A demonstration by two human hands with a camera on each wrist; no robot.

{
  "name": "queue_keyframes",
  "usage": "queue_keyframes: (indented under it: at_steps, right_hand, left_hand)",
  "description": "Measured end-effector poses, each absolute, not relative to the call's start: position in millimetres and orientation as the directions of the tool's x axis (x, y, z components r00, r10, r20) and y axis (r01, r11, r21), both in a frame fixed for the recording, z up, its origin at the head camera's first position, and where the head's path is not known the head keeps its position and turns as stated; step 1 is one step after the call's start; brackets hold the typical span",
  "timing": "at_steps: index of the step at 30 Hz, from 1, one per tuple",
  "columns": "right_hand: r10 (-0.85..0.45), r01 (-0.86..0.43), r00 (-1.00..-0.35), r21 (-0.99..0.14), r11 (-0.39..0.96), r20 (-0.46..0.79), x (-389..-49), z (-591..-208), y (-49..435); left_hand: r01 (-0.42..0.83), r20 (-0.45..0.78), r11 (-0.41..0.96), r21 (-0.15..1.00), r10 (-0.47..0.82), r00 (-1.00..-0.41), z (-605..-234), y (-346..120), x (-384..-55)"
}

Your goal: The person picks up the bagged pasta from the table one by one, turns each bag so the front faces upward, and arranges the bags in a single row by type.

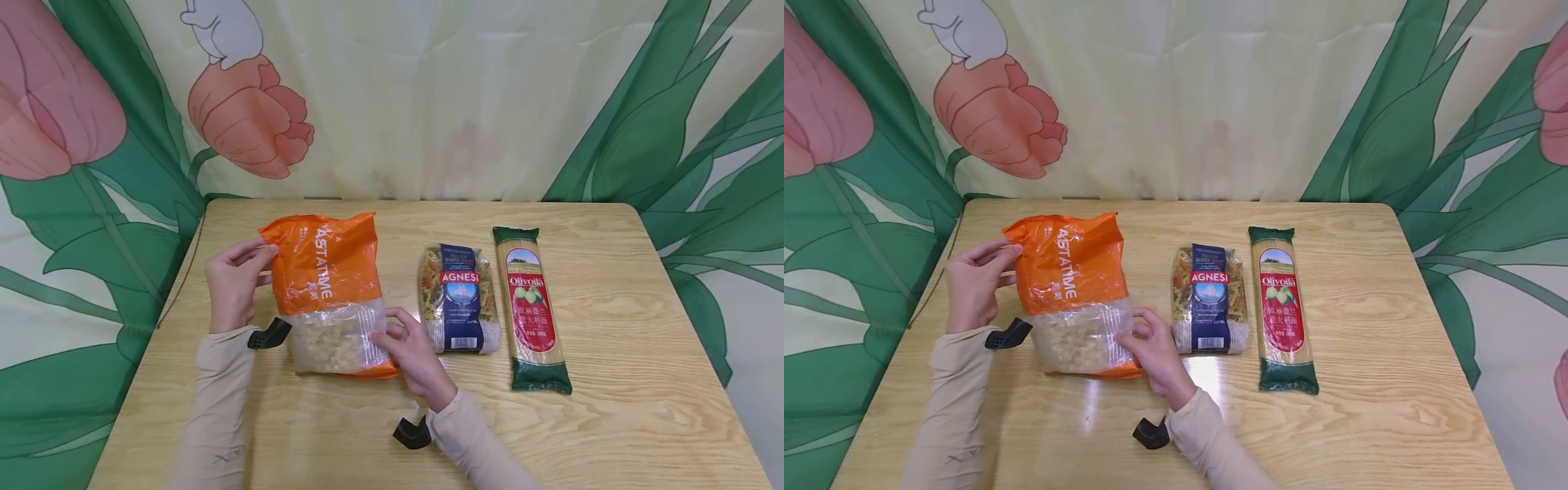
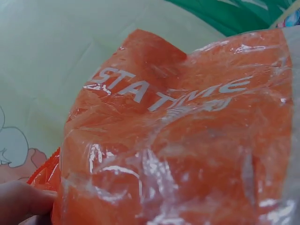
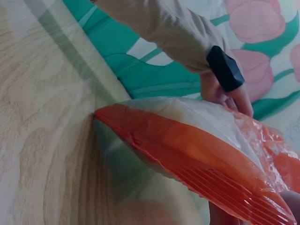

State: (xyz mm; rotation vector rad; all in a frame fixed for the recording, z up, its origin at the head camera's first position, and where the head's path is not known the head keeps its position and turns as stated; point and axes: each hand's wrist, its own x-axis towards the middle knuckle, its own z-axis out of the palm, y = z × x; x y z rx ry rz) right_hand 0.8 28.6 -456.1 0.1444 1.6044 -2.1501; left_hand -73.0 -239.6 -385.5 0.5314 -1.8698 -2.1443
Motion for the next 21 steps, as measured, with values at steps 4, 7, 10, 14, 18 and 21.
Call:
queue_keyframes:
  at_steps: [4, 7, 10, 14, 18, 21]
  right_hand:
    - [-0.29, 0.428, -0.886, -0.88, -0.207, -0.362, -1, -461, 21]
    - [-0.3, 0.436, -0.881, -0.874, -0.213, -0.367, -2, -466, 16]
    - [-0.299, 0.441, -0.879, -0.871, -0.217, -0.371, -4, -473, 12]
    - [-0.287, 0.444, -0.88, -0.869, -0.218, -0.378, -5, -479, 9]
    - [-0.294, 0.435, -0.882, -0.875, -0.212, -0.368, -5, -481, 12]
    - [-0.32, 0.42, -0.88, -0.89, -0.177, -0.351, -4, -480, 15]
  left_hand:
    - [-0.08, -0.13, -0.136, 0.987, -0.414, -0.901, -388, -246, -76]
    - [-0.106, -0.144, -0.115, 0.988, -0.413, -0.899, -391, -250, -80]
    - [-0.144, -0.168, -0.089, 0.986, -0.404, -0.899, -395, -253, -83]
    - [-0.206, -0.217, -0.07, 0.976, -0.374, -0.902, -401, -255, -88]
    - [-0.248, -0.261, -0.083, 0.965, -0.336, -0.905, -408, -256, -94]
    - [-0.273, -0.289, -0.095, 0.957, -0.317, -0.903, -414, -256, -99]
